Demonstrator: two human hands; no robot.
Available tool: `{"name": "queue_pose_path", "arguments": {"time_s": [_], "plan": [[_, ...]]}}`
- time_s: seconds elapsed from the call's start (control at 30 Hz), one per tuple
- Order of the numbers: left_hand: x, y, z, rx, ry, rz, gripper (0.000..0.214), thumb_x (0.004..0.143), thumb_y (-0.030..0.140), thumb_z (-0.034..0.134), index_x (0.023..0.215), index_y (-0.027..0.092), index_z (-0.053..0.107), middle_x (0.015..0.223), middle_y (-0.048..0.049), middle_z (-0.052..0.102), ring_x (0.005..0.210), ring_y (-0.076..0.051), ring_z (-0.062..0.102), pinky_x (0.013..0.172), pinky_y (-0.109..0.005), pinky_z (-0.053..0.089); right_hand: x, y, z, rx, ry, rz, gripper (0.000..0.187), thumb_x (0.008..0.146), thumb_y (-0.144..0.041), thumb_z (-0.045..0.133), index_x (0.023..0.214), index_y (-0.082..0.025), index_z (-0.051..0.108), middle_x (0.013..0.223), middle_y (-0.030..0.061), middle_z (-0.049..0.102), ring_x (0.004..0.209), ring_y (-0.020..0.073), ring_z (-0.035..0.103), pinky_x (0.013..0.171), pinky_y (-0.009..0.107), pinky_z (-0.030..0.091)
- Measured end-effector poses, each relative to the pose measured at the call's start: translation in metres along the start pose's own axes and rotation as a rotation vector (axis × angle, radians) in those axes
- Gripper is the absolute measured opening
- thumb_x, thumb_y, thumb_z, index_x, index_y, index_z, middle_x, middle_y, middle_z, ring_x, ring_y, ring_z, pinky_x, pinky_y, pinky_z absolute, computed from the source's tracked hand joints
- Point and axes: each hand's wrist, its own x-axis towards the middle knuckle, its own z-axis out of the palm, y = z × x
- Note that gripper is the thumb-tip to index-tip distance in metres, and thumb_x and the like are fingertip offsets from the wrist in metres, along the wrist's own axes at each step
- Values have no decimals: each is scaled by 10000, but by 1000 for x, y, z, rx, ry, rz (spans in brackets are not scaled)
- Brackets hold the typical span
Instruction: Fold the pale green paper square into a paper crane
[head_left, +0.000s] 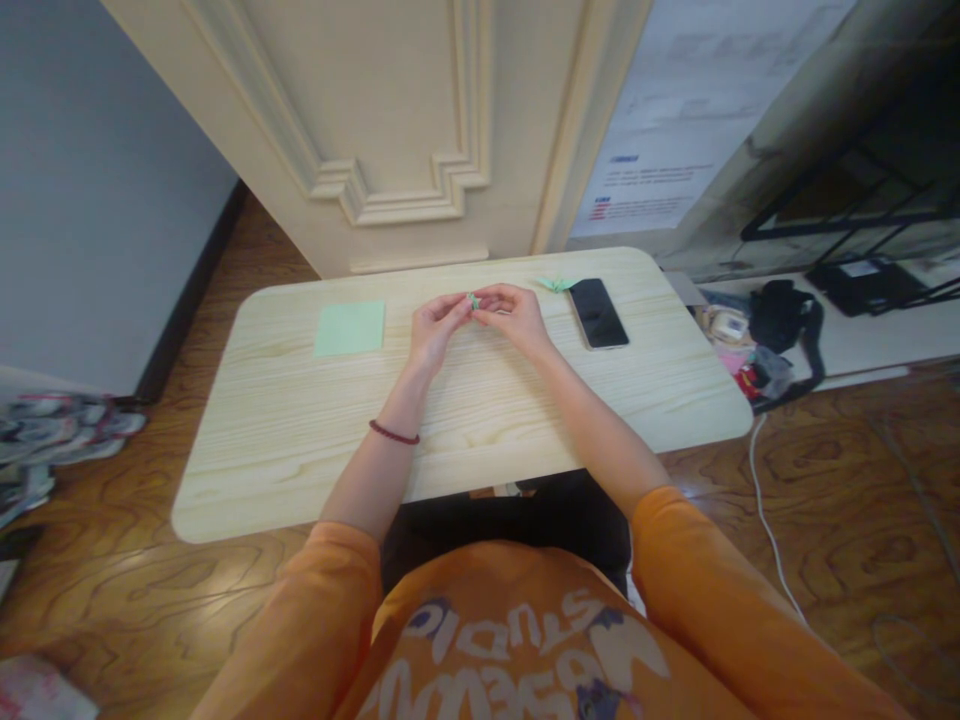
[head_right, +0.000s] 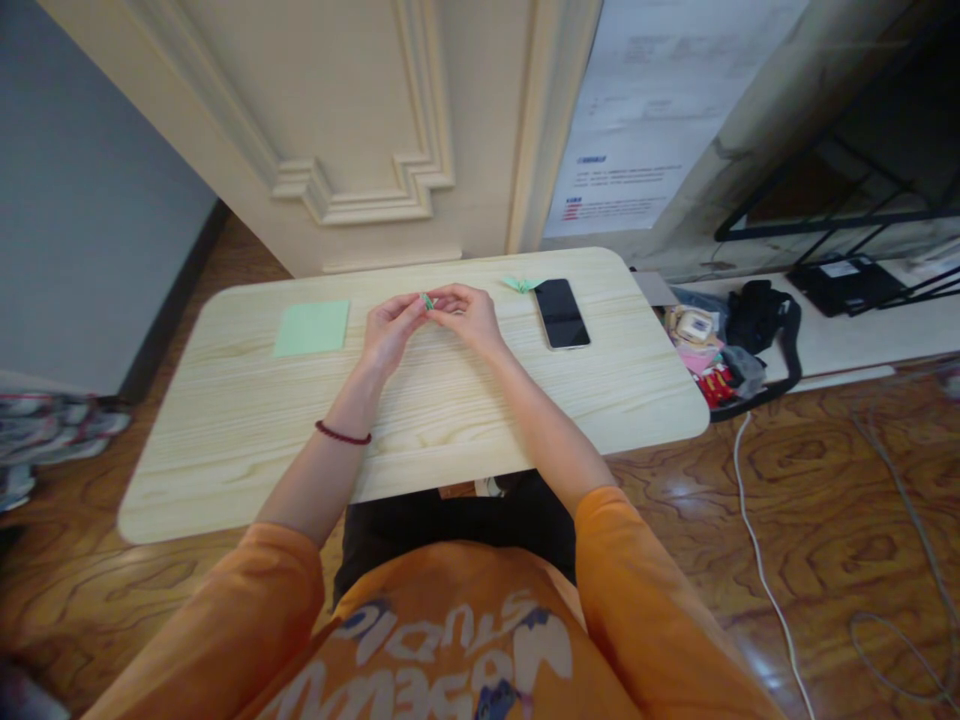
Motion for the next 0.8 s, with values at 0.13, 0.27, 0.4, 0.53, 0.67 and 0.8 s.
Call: {"name": "queue_pose_path", "arguments": {"time_s": [0.13,0.27,0.4,0.53,0.67,0.8], "plan": [[1,-1,-1,62,2,33,424,631,518,808,859,168,737,891,-67,754,853,-200,708,804,-350,585,-1,-1,0,23,-5,11,370,614,-308,787,943,-163,701,735,4,657,657,129,613,709,306,543],[3,-4,-2,141,6,79,384,646,471,798,873,168,731,901,-71,757,826,-201,712,786,-349,591,-2,-1,1,14,-9,20,359,642,-322,773,958,-172,696,729,1,651,666,132,618,712,304,543],[4,-5,-2,232,29,132,324,628,345,808,885,167,722,892,-73,758,820,-198,716,803,-339,582,-2,0,3,-4,7,5,345,684,-388,752,956,-182,698,735,7,651,655,132,617,687,297,549],[2,-3,-2,315,60,168,279,648,302,774,891,175,721,894,-66,759,779,-181,713,743,-303,580,-3,-1,6,-25,30,-17,358,705,-450,730,947,-187,698,758,20,671,667,140,622,635,282,552],[-2,2,2,358,64,199,259,664,310,749,886,179,724,900,-60,757,771,-167,708,716,-275,578,-6,-5,7,-134,73,-56,297,729,-396,700,925,-172,706,779,34,695,718,156,646,662,282,552],[-7,6,6,347,85,224,242,676,318,744,869,172,728,908,-68,751,781,-166,706,734,-273,574,-10,-9,9,-233,115,-87,214,751,-329,660,899,-187,718,804,31,711,763,165,655,684,276,545]]}}
